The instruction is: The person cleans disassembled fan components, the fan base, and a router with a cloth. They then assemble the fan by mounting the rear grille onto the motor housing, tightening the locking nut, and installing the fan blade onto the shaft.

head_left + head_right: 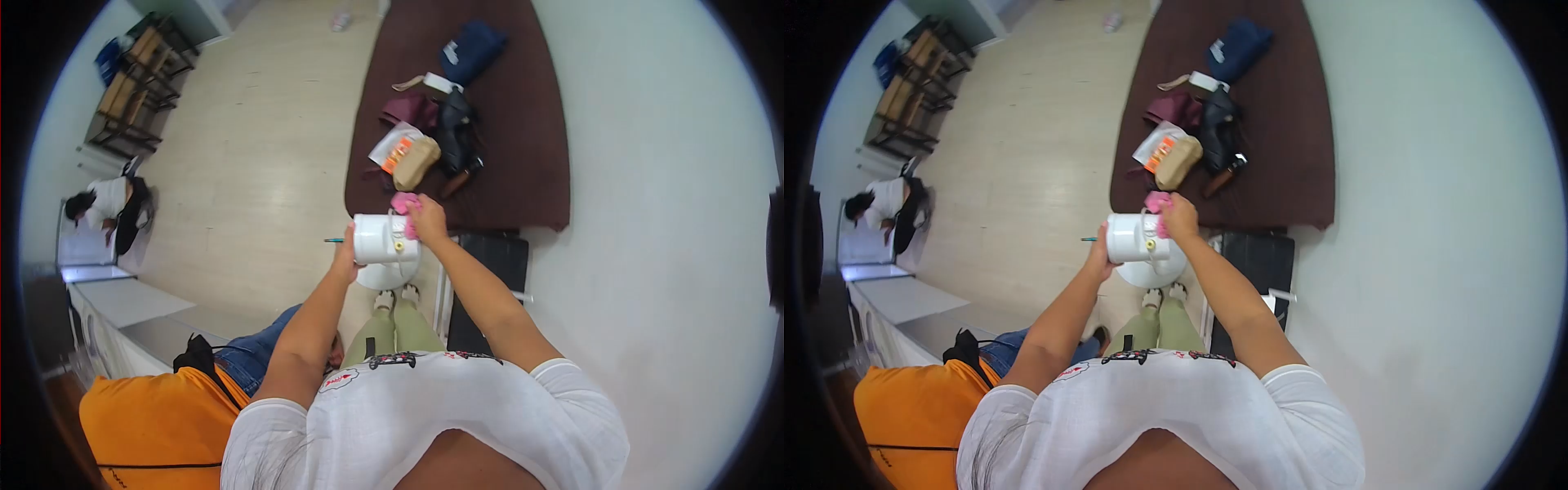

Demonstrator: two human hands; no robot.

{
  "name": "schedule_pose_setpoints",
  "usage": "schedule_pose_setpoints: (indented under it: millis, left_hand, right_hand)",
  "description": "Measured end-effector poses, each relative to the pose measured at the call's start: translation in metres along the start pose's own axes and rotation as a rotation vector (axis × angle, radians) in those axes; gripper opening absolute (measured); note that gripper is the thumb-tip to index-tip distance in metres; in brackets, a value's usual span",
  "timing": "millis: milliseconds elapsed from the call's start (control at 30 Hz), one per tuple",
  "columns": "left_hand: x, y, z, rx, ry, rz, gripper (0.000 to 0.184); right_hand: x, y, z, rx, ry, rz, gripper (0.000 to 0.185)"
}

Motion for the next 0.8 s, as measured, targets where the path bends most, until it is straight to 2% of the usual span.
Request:
schedule_pose_setpoints:
  millis: [33,100,133,167,200,233,267,300,333,367,400,433,500,533,600,700,733,800]
  left_hand:
    - [-0.001,0.004,-0.004,0.035,0.015,-0.024,0.080]
    - [-0.009,0.009,-0.004,-0.129,-0.130,-0.184,0.094]
    - [-0.017,0.012,-0.008,-0.104,-0.096,-0.215,0.094]
    - [-0.025,0.019,-0.007,-0.164,-0.152,-0.231,0.096]
    - [-0.035,0.026,-0.006,-0.224,-0.205,-0.244,0.097]
    - [-0.048,0.035,-0.009,-0.199,-0.155,-0.283,0.097]
    - [-0.066,0.045,-0.009,-0.199,-0.158,-0.269,0.096]
    - [-0.087,0.059,-0.011,-0.193,-0.153,-0.264,0.095]
    - [-0.107,0.074,-0.017,-0.149,-0.146,-0.308,0.092]
    - [-0.128,0.084,-0.019,-0.119,-0.083,-0.356,0.092]
    - [-0.149,0.096,-0.020,-0.060,-0.033,-0.420,0.087]
    - [-0.167,0.106,-0.020,-0.011,0.003,-0.475,0.082]
    - [-0.195,0.124,-0.020,0.015,0.122,-0.529,0.078]
    - [-0.208,0.130,-0.024,0.036,0.201,-0.552,0.073]
    - [-0.232,0.138,-0.027,0.055,0.242,-0.566,0.069]
    - [-0.271,0.132,-0.046,0.096,0.271,-0.603,0.062]
    - [-0.288,0.130,-0.057,0.121,0.265,-0.642,0.059]
    - [-0.333,0.125,-0.090,0.168,0.242,-0.680,0.056]
  right_hand:
    - [0.001,-0.006,-0.007,0.061,0.027,0.009,0.031]
    - [-0.013,-0.011,-0.009,0.161,0.019,-0.010,0.031]
    - [-0.031,-0.005,0.004,0.172,-0.151,-0.001,0.030]
    - [0.003,-0.027,-0.067,0.242,-0.262,0.059,0.029]
    - [-0.043,-0.006,-0.025,0.318,-0.191,-0.040,0.029]
    - [-0.041,-0.006,-0.054,0.381,-0.442,-0.037,0.033]
    - [-0.062,0.004,-0.044,0.566,-0.544,-0.101,0.036]
    - [-0.064,0.009,-0.058,0.569,-0.843,-0.074,0.037]
    - [-0.082,0.021,-0.041,0.626,-0.932,-0.115,0.036]
    - [-0.086,0.024,-0.053,0.606,-1.094,-0.046,0.034]
    - [-0.107,0.039,-0.011,0.498,-1.117,0.296,0.037]
    - [-0.114,0.033,-0.049,0.441,-1.091,0.283,0.040]
    - [-0.121,0.031,-0.027,0.681,-1.035,-0.380,0.046]
    - [-0.119,0.026,-0.002,0.674,-1.026,-0.360,0.046]
    - [-0.107,0.004,0.058,0.317,-0.964,0.052,0.038]
    - [-0.068,-0.038,0.111,0.236,-0.892,0.103,0.034]
    - [-0.054,-0.051,0.128,0.183,-0.819,0.245,0.035]
    - [-0.015,-0.066,0.173,0.139,-0.774,0.310,0.037]
Point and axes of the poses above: each hand's wrist, its own y-axis away from the middle knuckle, its own x-axis out of the palm, z = x × y, the point moved 5 cm from there along -y, towards the middle knuckle
